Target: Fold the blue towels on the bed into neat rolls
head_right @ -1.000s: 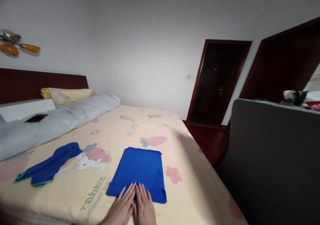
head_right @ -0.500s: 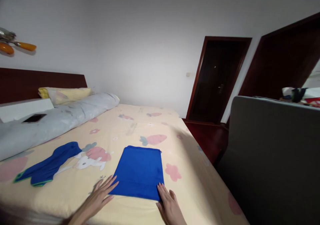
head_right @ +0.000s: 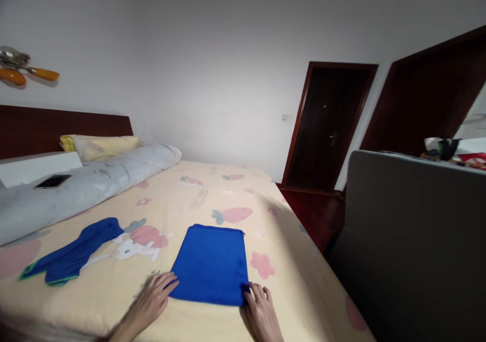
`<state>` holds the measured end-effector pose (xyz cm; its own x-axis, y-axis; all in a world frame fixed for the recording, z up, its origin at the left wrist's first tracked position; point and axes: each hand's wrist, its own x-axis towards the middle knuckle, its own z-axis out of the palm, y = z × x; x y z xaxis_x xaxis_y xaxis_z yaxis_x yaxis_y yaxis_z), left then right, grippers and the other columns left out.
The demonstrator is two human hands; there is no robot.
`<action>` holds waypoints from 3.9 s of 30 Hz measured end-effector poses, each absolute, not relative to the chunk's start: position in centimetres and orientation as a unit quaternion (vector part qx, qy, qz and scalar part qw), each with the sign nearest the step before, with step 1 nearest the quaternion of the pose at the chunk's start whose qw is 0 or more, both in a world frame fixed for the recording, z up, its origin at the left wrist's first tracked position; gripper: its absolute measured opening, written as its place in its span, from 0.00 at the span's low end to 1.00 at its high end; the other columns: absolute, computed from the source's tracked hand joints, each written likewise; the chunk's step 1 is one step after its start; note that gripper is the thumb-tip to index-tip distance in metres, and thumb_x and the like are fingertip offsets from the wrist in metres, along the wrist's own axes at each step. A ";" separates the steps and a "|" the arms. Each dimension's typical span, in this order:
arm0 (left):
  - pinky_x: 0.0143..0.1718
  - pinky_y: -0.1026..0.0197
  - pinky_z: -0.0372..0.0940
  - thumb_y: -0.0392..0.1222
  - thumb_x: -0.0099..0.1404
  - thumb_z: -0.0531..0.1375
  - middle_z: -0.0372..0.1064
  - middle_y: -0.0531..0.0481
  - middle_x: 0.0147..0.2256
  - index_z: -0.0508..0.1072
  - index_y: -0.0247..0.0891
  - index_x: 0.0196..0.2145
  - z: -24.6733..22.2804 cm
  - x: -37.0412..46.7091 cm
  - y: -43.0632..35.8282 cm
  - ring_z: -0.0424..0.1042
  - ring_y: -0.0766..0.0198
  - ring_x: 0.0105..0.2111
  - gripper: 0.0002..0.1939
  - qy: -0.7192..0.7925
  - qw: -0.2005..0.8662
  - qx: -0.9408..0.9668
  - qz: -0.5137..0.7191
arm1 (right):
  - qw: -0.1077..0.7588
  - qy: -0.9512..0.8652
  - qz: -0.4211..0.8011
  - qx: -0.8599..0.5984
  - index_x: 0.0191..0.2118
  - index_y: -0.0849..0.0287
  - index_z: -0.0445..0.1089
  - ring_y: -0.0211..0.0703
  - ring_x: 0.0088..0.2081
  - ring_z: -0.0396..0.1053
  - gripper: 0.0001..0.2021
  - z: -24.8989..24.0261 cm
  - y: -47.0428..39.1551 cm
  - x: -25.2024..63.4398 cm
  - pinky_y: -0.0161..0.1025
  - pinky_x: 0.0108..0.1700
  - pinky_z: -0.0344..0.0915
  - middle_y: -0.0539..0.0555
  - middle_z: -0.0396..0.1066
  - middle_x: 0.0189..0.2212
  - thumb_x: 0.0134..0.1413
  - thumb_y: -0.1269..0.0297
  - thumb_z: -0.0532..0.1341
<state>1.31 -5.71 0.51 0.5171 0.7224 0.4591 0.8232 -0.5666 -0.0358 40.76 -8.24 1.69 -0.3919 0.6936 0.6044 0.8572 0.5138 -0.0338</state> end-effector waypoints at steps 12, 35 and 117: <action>0.53 0.54 0.66 0.25 0.56 0.50 0.77 0.53 0.46 0.74 0.49 0.50 0.7 0.7 -6.0 0.75 0.61 0.46 0.30 -0.429 0.086 -0.866 -0.242 | 0.317 -0.827 -0.063 -0.460 0.38 0.51 0.70 0.44 0.38 0.70 0.06 2.5 -9.2 41.3 0.43 0.42 0.61 0.51 0.73 0.37 0.60 0.66 0.55; 0.53 0.47 0.61 0.30 0.59 0.49 0.72 0.45 0.53 0.66 0.45 0.58 -1.9 4.4 -7.2 0.69 0.53 0.53 0.30 -0.662 0.118 -0.695 -0.257 | 0.361 -0.725 -0.082 -0.581 0.43 0.54 0.71 0.49 0.35 0.70 0.11 -0.1 -8.2 39.8 0.45 0.37 0.67 0.58 0.73 0.36 0.59 0.66 0.53; 0.62 0.45 0.55 0.37 0.67 0.51 0.52 0.52 0.66 0.49 0.54 0.67 -0.4 1.4 -5.4 0.55 0.58 0.64 0.33 -0.506 -0.019 -0.848 -0.159 | 0.238 -0.825 0.037 -0.511 0.65 0.56 0.56 0.52 0.63 0.58 0.26 -0.1 -6.7 41.5 0.52 0.57 0.61 0.61 0.60 0.62 0.61 0.68 0.50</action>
